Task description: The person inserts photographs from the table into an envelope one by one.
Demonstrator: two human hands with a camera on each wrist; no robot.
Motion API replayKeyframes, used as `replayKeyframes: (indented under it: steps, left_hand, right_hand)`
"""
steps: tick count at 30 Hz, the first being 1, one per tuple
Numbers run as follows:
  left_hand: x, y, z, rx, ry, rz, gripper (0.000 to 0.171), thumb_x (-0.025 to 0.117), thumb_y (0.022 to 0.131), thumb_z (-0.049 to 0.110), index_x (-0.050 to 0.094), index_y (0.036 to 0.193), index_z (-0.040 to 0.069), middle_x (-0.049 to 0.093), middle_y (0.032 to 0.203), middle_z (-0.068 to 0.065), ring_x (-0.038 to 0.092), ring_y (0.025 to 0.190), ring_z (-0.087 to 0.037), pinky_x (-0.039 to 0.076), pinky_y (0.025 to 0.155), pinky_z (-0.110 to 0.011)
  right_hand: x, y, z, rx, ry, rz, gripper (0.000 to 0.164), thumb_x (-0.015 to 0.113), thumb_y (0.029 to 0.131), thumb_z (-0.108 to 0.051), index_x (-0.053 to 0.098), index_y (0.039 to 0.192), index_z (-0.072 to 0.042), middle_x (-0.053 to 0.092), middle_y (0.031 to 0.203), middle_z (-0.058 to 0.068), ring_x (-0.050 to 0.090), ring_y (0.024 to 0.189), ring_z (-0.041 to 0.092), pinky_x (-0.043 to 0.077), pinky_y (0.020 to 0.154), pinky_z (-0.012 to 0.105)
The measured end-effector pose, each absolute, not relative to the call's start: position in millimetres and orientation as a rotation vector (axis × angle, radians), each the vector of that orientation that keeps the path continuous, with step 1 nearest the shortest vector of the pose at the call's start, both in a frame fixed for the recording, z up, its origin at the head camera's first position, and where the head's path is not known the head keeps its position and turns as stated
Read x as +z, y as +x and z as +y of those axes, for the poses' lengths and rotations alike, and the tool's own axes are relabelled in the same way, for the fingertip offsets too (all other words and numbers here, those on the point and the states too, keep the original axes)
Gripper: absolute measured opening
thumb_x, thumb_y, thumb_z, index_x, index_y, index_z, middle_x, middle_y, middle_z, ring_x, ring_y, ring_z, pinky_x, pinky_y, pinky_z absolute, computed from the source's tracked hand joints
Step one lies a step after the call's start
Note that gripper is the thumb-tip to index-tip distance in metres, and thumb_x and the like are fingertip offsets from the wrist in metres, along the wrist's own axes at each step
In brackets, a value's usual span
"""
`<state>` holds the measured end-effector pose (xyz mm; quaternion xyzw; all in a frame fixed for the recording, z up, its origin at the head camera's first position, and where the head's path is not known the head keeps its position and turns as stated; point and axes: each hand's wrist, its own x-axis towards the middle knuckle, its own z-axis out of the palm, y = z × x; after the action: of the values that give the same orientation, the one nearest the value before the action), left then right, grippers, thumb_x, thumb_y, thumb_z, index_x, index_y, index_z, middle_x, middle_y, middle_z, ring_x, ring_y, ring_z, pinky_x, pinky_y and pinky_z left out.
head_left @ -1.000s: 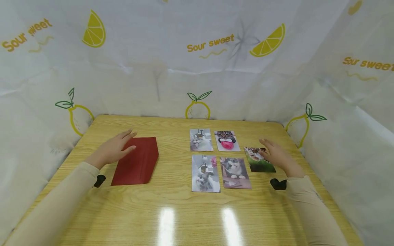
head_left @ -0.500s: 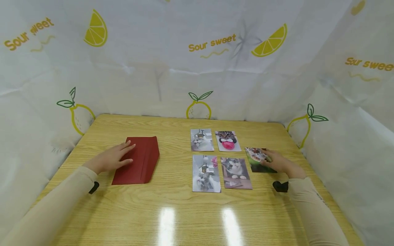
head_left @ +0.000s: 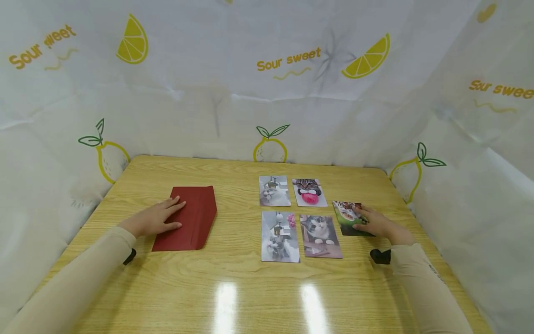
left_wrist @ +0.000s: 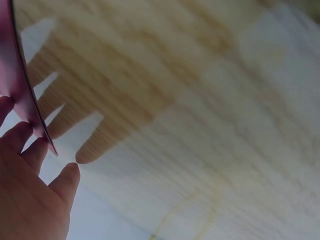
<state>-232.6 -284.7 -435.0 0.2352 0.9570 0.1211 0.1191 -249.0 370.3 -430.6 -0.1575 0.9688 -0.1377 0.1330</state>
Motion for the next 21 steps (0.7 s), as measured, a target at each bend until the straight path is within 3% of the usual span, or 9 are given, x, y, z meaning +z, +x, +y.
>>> replayKeyframes:
  steps: [21]
  left_hand:
    - [-438.6, -240.1, -284.8, 0.415, 0.608, 2.728, 0.075, 0.059, 0.093, 0.047, 0.032, 0.152, 0.009, 0.015, 0.157, -0.028, 0.015, 0.141, -0.053, 0.03, 0.106, -0.064]
  right_hand:
    - [-430.8, -249.1, 368.5, -0.404, -0.405, 2.79, 0.076, 0.064, 0.092, -0.036, 0.034, 0.144, 0.011, 0.02, 0.146, 0.043, 0.025, 0.128, 0.065, 0.029, 0.099, 0.072]
